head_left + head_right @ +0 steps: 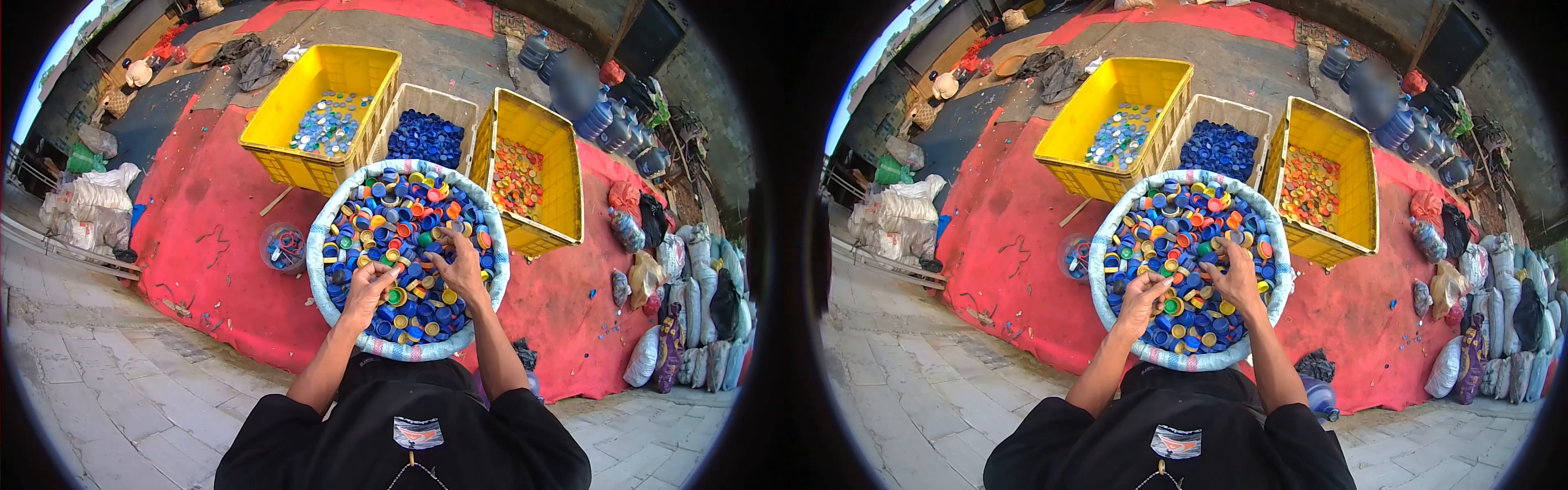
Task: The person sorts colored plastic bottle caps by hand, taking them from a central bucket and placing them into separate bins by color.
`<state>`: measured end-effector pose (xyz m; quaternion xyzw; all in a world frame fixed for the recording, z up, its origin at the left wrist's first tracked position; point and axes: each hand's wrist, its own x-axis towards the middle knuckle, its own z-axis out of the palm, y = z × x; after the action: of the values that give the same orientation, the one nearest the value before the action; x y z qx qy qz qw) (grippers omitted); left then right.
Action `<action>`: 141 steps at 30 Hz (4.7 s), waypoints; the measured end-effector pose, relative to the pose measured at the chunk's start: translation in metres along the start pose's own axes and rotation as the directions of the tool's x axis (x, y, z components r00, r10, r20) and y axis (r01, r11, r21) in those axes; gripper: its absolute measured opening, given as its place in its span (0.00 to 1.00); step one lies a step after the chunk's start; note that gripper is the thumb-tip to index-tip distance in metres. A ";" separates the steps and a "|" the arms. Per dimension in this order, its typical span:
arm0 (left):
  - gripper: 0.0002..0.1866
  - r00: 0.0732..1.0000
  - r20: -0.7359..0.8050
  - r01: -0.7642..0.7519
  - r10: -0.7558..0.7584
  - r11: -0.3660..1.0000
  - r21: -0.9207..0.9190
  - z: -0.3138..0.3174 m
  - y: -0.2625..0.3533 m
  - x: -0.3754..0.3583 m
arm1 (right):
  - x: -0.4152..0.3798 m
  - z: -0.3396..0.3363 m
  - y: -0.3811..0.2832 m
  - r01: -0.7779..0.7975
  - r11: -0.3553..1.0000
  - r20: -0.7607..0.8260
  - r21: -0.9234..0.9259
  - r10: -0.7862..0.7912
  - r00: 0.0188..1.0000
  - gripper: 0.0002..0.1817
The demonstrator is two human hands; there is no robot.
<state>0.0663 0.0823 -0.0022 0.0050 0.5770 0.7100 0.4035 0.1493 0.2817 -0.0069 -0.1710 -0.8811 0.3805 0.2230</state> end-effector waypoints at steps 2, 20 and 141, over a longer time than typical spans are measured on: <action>0.12 0.996 -0.004 -0.088 0.089 0.982 0.165 0.004 -0.004 0.007 | -0.008 -0.004 0.000 -0.212 0.858 -0.043 0.467 0.261 0.964 0.26; 0.16 0.899 0.269 -0.317 0.346 0.090 0.944 0.070 -0.006 0.063 | -0.090 -0.043 -0.022 -0.202 -0.220 0.296 0.954 0.621 0.726 0.17; 0.24 0.576 0.795 -0.817 0.189 0.138 0.559 0.017 -0.003 0.000 | -0.122 -0.018 -0.064 0.123 -0.109 -0.003 0.986 0.735 0.678 0.25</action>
<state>0.0756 0.0963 0.0008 0.6361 0.6750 0.3231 0.1880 0.2526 0.1934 0.0196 -0.2902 -0.1437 0.8459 0.4238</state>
